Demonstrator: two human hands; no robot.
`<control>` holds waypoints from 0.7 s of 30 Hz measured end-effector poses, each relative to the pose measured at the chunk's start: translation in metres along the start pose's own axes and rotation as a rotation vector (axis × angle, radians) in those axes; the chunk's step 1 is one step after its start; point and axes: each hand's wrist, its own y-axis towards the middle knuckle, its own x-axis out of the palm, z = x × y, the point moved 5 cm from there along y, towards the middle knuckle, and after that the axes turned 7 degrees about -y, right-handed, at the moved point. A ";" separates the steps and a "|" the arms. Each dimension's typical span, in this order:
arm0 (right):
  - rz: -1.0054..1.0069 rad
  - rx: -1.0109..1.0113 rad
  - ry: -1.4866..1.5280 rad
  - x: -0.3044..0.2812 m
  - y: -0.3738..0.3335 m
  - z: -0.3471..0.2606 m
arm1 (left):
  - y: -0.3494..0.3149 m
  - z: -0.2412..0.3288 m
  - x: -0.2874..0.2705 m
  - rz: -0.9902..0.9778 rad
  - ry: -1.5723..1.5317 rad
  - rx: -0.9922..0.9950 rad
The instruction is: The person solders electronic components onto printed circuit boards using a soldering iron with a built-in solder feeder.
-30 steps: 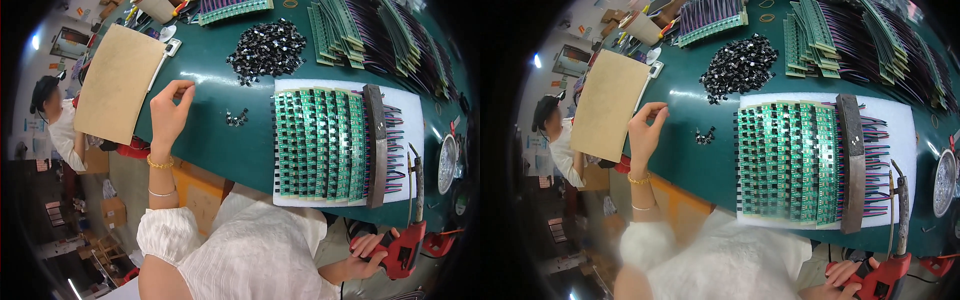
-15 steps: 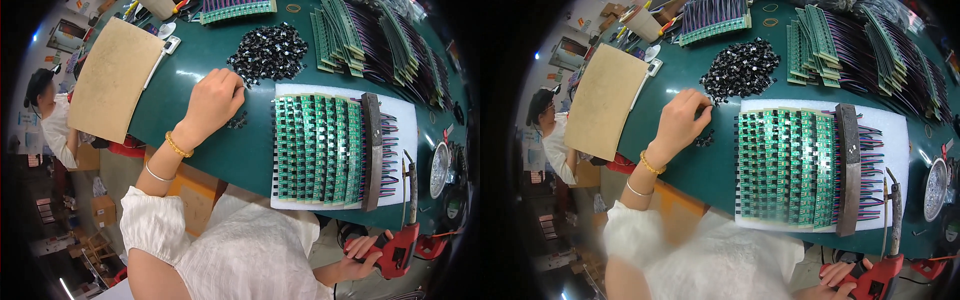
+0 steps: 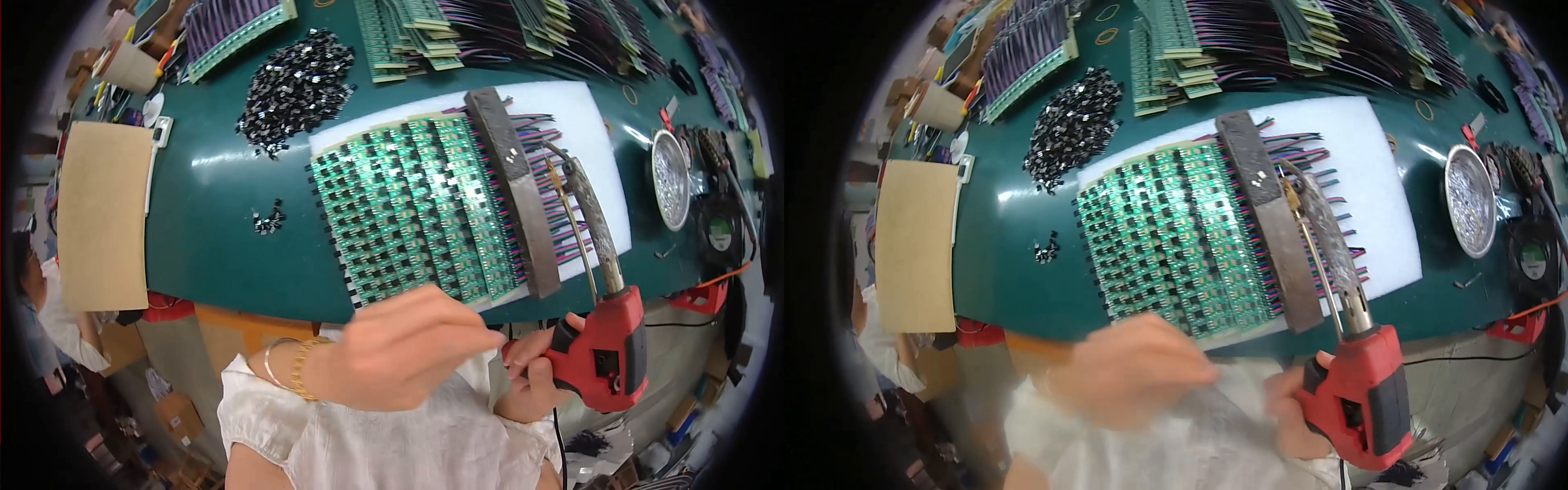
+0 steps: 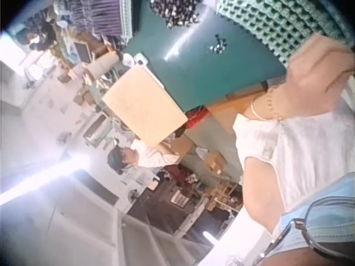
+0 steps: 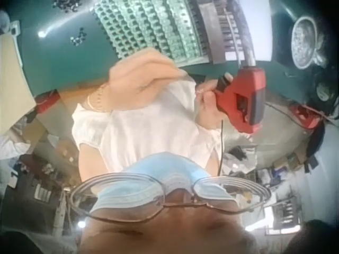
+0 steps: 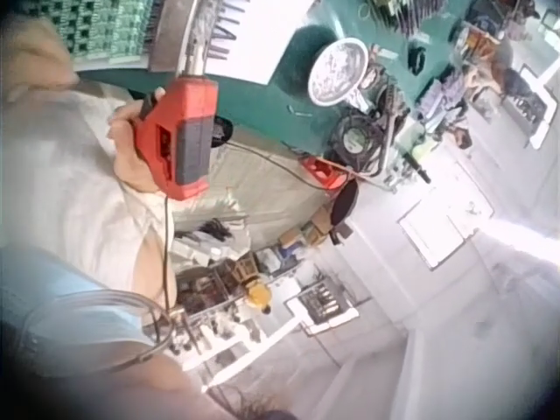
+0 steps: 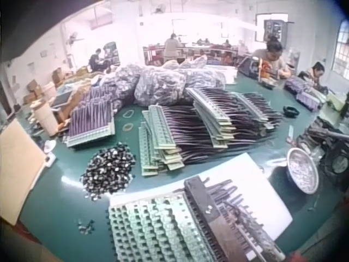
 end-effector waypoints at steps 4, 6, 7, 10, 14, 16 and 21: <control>0.168 -0.031 -0.163 0.012 0.002 -0.011 | 0.000 0.000 0.039 0.030 -0.099 0.122; 0.210 0.039 -0.112 0.011 0.001 -0.007 | -0.002 0.000 0.048 0.071 -0.056 0.181; 0.213 0.043 -0.103 0.009 0.001 -0.007 | -0.004 -0.002 0.051 0.088 -0.024 0.204; 0.191 0.121 -0.020 0.004 0.002 -0.004 | -0.003 -0.001 0.052 0.096 0.030 0.257; 0.148 0.090 -0.046 -0.001 0.002 -0.001 | -0.003 0.002 0.053 -0.007 0.167 0.372; 0.161 0.076 -0.085 -0.002 0.002 -0.002 | -0.004 0.006 0.051 -0.105 0.235 0.366; 0.178 0.044 -0.182 -0.001 0.001 -0.003 | -0.003 0.009 0.052 -0.246 0.366 0.399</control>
